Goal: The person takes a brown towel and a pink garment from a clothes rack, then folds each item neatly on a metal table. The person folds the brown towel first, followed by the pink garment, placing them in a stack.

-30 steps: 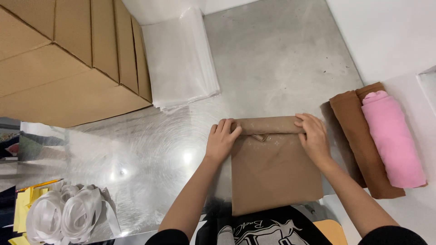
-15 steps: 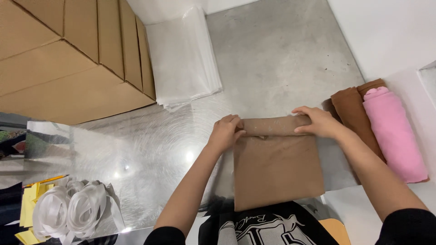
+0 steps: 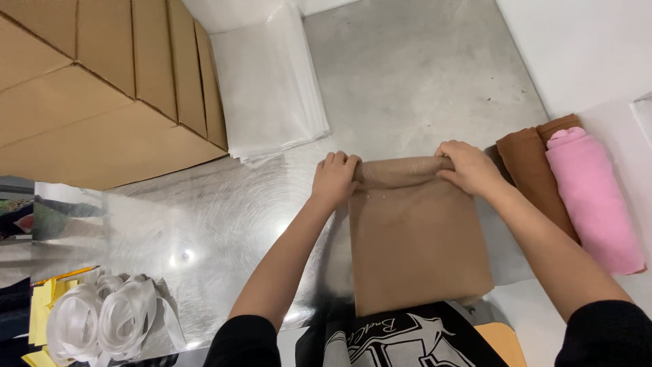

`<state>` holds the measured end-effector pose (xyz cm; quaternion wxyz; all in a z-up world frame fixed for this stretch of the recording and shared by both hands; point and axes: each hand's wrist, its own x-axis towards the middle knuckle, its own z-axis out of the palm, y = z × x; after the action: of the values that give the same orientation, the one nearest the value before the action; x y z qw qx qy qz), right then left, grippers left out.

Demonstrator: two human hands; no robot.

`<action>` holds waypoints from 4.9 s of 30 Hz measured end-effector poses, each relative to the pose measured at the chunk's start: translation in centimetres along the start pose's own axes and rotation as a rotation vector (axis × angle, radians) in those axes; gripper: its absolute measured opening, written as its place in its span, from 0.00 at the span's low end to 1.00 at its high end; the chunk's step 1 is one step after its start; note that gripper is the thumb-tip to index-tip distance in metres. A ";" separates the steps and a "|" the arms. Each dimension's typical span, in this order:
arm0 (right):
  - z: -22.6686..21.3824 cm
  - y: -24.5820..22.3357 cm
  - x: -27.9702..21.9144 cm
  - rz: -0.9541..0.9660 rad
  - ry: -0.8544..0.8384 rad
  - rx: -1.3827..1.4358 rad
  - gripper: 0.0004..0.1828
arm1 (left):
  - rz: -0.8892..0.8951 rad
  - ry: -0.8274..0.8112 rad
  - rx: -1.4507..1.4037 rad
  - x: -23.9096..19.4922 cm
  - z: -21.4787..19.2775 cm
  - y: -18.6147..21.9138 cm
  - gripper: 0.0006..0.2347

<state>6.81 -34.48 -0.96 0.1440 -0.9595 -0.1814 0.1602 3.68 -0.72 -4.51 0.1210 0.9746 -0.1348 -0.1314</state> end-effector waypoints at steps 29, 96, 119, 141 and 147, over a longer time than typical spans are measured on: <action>0.1 -4.7 0.8 0.117 -0.328 0.153 0.38 | 0.199 0.475 -0.036 -10.4 3.2 2.4 0.10; 10.8 -10.3 -9.0 -0.087 0.623 -0.060 0.26 | 0.100 0.474 0.112 -10.8 7.0 3.3 0.30; 2.8 -9.8 0.6 -0.155 -0.149 -0.097 0.40 | 0.067 0.380 0.085 -12.2 7.1 3.3 0.31; 7.5 -10.6 -7.3 -0.058 0.126 -0.121 0.46 | 0.126 0.528 0.060 -11.1 7.2 5.7 0.24; 4.9 -9.2 -9.2 0.034 -0.003 -0.227 0.49 | 0.158 0.456 0.110 -14.3 6.8 5.1 0.29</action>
<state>-5.83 -28.80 0.04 0.0313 -0.9723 -0.1824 0.1426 -12.76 -2.67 -6.26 0.1048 0.9707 -0.1867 0.1093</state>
